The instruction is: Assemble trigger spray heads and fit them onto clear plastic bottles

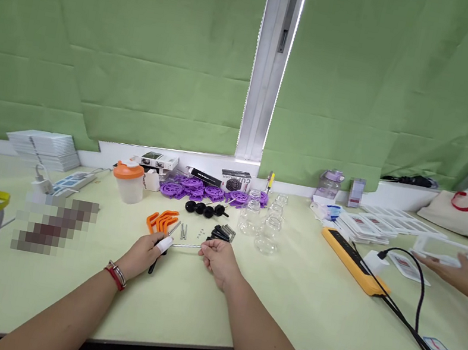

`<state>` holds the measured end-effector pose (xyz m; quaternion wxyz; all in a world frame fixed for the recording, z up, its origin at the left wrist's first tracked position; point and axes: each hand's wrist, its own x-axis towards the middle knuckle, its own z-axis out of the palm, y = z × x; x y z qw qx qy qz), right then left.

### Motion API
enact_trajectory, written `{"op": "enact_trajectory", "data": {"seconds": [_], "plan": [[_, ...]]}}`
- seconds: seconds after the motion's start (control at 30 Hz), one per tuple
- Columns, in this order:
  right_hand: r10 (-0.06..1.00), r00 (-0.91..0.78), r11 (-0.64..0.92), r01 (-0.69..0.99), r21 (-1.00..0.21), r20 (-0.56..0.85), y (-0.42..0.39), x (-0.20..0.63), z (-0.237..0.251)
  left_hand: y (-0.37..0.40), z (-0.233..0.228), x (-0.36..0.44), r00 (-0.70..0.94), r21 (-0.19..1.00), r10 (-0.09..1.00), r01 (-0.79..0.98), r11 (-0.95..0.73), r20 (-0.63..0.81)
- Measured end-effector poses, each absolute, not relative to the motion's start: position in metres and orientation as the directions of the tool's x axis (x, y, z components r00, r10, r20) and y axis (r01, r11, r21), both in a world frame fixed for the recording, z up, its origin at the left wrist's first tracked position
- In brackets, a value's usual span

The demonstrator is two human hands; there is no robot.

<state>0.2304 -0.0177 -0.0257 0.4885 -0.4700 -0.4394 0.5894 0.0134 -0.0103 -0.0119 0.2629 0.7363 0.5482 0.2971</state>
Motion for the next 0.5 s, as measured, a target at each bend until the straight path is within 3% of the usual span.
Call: {"op": "enact_trajectory", "data": {"seconds": [0.5], "plan": [[0.996, -0.071, -0.05, -0.031, -0.998, -0.047, -0.0183, 0.2281, -0.0281, -0.0081, -0.0133, 0.0114, 0.218, 0.663, 0.966, 0.704, -0.252, 0.136]]}}
